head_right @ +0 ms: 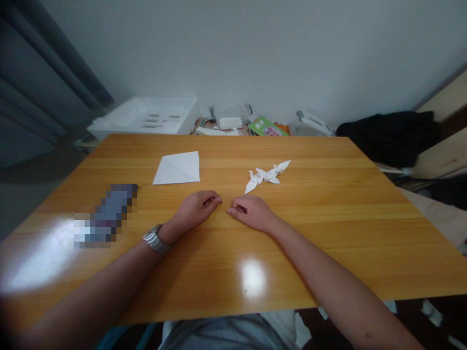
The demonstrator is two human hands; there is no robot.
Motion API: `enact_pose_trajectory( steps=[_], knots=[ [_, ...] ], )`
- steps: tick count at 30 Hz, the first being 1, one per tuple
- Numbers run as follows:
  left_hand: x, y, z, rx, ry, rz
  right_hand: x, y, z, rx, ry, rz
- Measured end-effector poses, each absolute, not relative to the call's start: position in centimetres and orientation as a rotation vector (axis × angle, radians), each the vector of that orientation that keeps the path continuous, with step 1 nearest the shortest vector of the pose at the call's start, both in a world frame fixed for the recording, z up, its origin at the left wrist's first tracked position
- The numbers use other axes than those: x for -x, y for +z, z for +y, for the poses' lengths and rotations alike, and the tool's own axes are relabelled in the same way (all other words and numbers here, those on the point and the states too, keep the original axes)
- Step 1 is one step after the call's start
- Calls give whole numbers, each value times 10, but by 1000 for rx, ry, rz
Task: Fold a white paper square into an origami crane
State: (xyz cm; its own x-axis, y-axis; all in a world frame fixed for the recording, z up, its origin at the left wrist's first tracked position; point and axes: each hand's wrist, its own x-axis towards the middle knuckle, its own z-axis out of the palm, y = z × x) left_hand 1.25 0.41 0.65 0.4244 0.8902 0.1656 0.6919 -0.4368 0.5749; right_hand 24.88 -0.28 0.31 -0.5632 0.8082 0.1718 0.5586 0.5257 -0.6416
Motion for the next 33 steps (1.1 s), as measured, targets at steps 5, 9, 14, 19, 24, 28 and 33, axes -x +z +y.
enact_pose_trajectory(
  steps=[5, 9, 14, 19, 24, 28, 33],
  knots=[
    [-13, 7, 4, -2266, 625, 1339, -249, 4, -3, 1111, 731, -2325],
    [-11, 11, 3, -2258, 599, 1307, -249, 3, -3, 1118, 747, -2309],
    [4, 27, 11, -2304, 643, 1239, -249, 2, -2, 1115, 761, -2301],
    [43, 43, 38, -2513, 685, 1366, -249, 1, -1, 1091, 773, -2308],
    [99, 32, 66, -2691, 411, 1447, -249, -1, 0, 1093, 758, -2315],
    [125, 24, 75, -2614, 277, 1422, -248, -1, 0, 1100, 774, -2321],
    [125, 29, 72, -2644, 149, 1538, -248, -1, 0, 1097, 786, -2305]
  ],
)
